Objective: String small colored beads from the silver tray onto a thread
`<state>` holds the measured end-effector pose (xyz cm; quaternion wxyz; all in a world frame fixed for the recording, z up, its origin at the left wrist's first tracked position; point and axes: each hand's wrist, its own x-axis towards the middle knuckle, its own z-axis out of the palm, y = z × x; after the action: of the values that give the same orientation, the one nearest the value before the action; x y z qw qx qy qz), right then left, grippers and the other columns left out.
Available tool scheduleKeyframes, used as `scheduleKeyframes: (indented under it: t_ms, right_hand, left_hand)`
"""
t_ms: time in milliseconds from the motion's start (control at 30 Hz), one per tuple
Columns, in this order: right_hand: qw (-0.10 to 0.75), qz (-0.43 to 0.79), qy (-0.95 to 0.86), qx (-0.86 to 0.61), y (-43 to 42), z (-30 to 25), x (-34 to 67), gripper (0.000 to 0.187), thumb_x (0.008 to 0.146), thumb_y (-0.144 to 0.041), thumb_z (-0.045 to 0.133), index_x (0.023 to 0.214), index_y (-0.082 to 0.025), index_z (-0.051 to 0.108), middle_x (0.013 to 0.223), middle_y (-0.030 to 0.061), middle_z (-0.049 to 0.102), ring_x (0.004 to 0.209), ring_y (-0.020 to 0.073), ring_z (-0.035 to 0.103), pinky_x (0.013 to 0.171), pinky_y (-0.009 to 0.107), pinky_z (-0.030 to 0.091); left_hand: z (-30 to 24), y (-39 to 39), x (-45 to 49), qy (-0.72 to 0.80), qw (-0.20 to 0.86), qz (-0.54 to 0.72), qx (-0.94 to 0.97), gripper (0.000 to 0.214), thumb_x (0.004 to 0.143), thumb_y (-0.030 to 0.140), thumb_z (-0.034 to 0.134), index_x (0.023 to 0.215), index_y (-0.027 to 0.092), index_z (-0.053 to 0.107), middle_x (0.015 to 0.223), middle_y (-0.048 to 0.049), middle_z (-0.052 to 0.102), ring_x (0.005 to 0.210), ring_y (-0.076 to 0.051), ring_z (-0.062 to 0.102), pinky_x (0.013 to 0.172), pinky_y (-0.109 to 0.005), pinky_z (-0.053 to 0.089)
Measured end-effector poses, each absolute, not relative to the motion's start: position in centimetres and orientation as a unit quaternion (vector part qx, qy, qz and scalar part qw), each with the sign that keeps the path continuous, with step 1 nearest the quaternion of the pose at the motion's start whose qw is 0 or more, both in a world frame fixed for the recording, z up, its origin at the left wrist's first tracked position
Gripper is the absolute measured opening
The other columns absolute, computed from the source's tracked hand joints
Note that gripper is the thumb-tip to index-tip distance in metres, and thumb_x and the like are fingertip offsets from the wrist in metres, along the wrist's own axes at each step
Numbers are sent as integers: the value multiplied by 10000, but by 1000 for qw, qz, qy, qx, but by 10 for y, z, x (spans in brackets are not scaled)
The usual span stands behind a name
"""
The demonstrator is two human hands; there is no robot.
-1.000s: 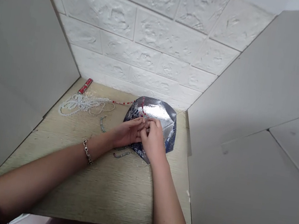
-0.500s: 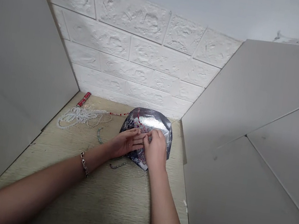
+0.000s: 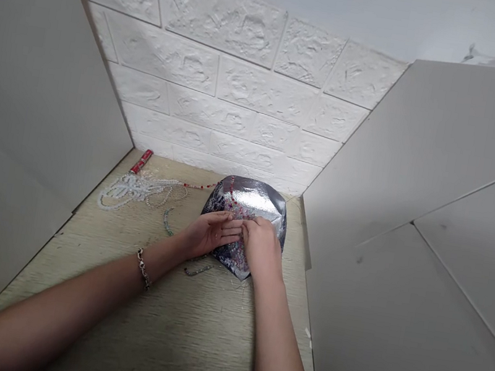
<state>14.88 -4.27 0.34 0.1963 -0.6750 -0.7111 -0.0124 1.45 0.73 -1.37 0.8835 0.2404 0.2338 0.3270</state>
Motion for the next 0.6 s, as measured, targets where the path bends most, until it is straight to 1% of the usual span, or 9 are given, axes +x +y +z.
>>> scheduleKeyframes:
  t_ms: [100,167,267,367,433,500,600]
  right_hand:
    - [219,-18,-712,-667,-43,1,150,256,839,-210,405,752,-204,645,705,55,542,740,198,517,632,326,411]
    - [253,-5,-706,-661,-42,1,151,219,820,-217,426,736,-198,627,704,50,544,717,194,518,621,325,404]
    - [338,45,-671,-658,-41,1,151,151,788,-223,443,722,-186,573,718,33,556,675,167,517,629,312,402]
    - [439,120,-587,-670,-39,2,150,129,788,-283,439,739,-192,515,694,7,546,637,145,511,626,299,412]
    - [503,206,-521,-658,-38,1,149,145,775,-341,464,753,-202,496,691,-7,533,625,137,510,605,293,434]
    - [552,310,-465,-619,-36,1,150,181,730,-381,533,743,-203,499,706,-12,522,643,132,516,591,285,462]
    - [587,420,-415,-554,-36,1,150,217,650,-373,641,720,-193,543,703,-20,517,673,118,519,620,275,492]
  left_hand:
    - [-14,8,15,233,885,323,240,46,743,120,517,701,137,519,826,-102,661,776,-157,639,724,-272,482]
    - [-14,8,15,228,887,321,241,51,744,126,518,695,137,526,835,-103,662,788,-158,635,735,-280,479]
    - [-13,7,14,214,888,325,243,53,731,127,536,679,136,530,900,-97,659,853,-162,617,751,-291,471]
    - [-11,6,14,212,885,334,246,29,711,116,557,692,137,550,965,-74,646,906,-155,590,731,-274,468]
    - [-11,5,14,216,879,337,257,13,698,122,575,704,132,570,888,-57,644,839,-136,591,683,-246,466]
    - [-11,5,14,219,876,331,275,29,686,145,594,692,120,580,734,-32,610,686,-98,572,592,-204,444]
    - [-11,6,14,214,877,311,298,95,668,192,617,664,107,575,551,13,484,489,-42,448,439,-155,342]
